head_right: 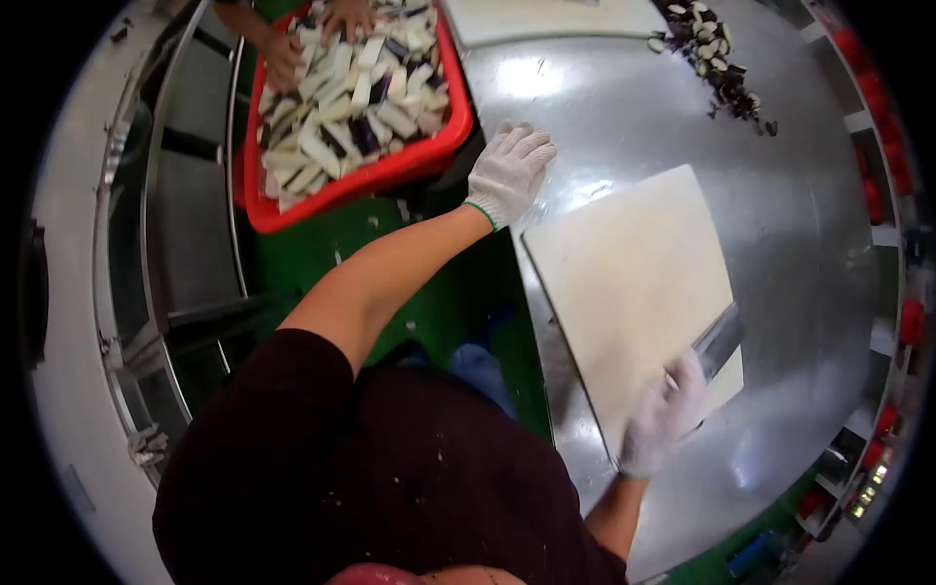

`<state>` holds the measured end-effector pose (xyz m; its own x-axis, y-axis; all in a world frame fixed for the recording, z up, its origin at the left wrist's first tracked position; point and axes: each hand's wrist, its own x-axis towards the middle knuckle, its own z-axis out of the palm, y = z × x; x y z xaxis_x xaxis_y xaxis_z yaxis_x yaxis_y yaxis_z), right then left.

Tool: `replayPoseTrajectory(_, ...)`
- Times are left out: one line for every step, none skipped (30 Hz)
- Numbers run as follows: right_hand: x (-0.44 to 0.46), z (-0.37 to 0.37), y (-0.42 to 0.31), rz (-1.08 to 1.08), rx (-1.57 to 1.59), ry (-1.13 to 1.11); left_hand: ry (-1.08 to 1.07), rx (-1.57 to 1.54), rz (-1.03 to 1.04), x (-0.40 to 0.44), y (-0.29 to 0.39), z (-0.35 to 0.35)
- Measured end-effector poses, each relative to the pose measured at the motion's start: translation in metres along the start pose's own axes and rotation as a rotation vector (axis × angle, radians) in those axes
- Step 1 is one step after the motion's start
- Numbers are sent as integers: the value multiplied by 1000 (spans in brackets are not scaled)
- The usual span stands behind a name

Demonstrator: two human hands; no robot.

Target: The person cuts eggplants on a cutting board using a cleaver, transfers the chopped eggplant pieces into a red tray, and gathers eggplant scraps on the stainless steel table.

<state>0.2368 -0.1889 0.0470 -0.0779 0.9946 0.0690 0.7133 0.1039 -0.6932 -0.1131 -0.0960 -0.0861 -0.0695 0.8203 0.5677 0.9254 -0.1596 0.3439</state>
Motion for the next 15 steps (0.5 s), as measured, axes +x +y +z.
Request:
replayPoseTrajectory(-3, 22, 1, -78, 53, -74, 58, 23, -35, -17, 11, -7)
replayPoseTrajectory(-7, 43, -7, -224, -140, -132, 3, -65, -4, -44, 20, -17)
replayPoseTrajectory(-13, 63, -15, -374, -327, -191, -48, -152, 31, -77, 25, -35)
replayPoseTrajectory(-24, 78, -16, -479, -382, -263, -99, -240, 71, -110, 24, -55)
replayPoseTrajectory(-39, 98, 9, -622, -498, -226, -351, -153, 136, -157, 10, -64)
replayPoseTrajectory(-51, 111, 30, -775, -611, -187, -598, -64, 202, -220, -9, -69)
replayPoseTrajectory(-53, 112, 29, -727, -595, -207, -873, 17, 84, -293, -29, -81)
replayPoseTrajectory(-55, 114, 29, -683, -579, -227, -1357, -30, -408, -340, -36, -111)
replayPoseTrajectory(-54, 116, 36, -726, -619, -215, -1493, -8, -705, -385, -47, -150)
replayPoseTrajectory(-54, 116, 33, -714, -634, -217, -1599, 65, -994, -431, -58, -190)
replayPoseTrajectory(-53, 117, 34, -716, -644, -214, -1457, 134, -1196, -476, -61, -234)
replayPoseTrajectory(-54, 117, 34, -722, -651, -214, -1417, 202, -1184, -518, -62, -278)
replayPoseTrajectory(-55, 116, 30, -707, -662, -219, -1270, 272, -1259, -547, -51, -321)
replayPoseTrajectory(-56, 117, 33, -663, -664, -226, -1183, 293, -1339, -579, -41, -355)
replayPoseTrajectory(-57, 118, 34, -660, -672, -239, -1040, 310, -1381, -624, -30, -384)
